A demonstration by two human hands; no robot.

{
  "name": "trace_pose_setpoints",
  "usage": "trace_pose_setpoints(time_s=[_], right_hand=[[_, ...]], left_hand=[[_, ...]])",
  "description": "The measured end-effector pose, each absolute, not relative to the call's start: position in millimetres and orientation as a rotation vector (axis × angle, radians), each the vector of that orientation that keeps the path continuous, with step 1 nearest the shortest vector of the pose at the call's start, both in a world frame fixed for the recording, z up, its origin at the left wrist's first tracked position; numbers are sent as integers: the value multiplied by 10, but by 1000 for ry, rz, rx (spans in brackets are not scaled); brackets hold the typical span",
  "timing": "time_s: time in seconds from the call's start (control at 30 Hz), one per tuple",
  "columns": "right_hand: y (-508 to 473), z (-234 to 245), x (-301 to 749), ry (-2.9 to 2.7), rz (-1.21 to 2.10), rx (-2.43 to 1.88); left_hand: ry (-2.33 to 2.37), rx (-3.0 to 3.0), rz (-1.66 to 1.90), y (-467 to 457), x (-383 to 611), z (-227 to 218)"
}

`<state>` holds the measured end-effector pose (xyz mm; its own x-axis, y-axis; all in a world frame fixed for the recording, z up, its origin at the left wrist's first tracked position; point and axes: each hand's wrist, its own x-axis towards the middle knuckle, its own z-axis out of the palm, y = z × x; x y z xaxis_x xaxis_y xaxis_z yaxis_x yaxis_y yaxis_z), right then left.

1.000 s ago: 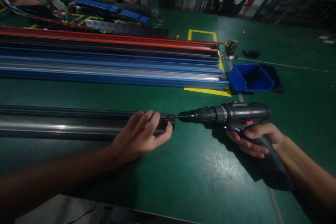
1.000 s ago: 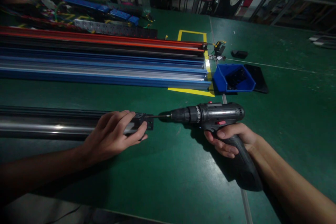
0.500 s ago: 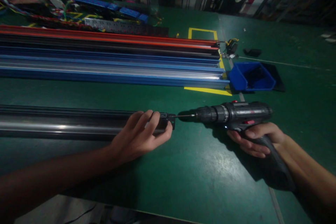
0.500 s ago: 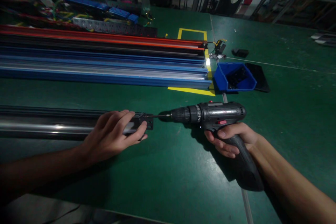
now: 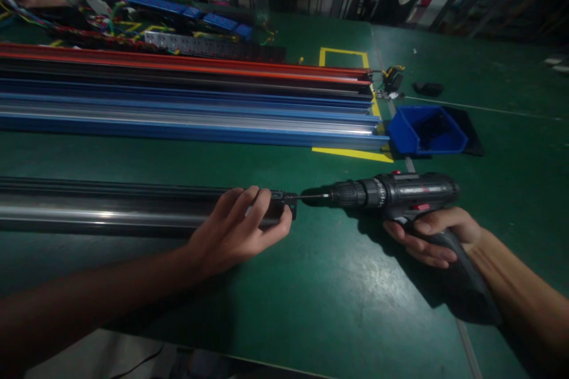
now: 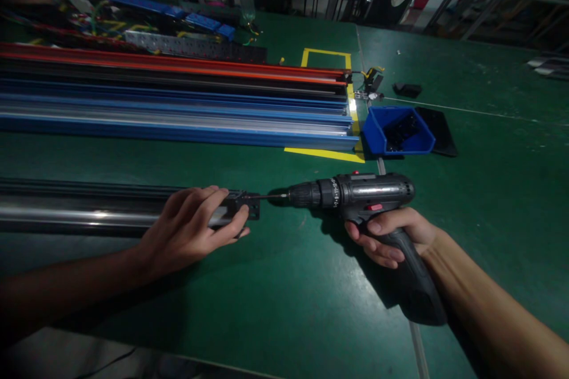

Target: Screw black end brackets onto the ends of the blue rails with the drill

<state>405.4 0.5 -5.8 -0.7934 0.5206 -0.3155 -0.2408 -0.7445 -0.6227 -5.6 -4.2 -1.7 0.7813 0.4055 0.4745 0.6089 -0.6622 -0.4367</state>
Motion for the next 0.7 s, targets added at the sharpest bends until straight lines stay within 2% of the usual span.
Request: trace_pose_setpoints(time_s=[0.7], right_hand=[[13,-43,4053,-813,2515,-679]], left_hand=[[-746,-2387,-458,-39,-66,-7]])
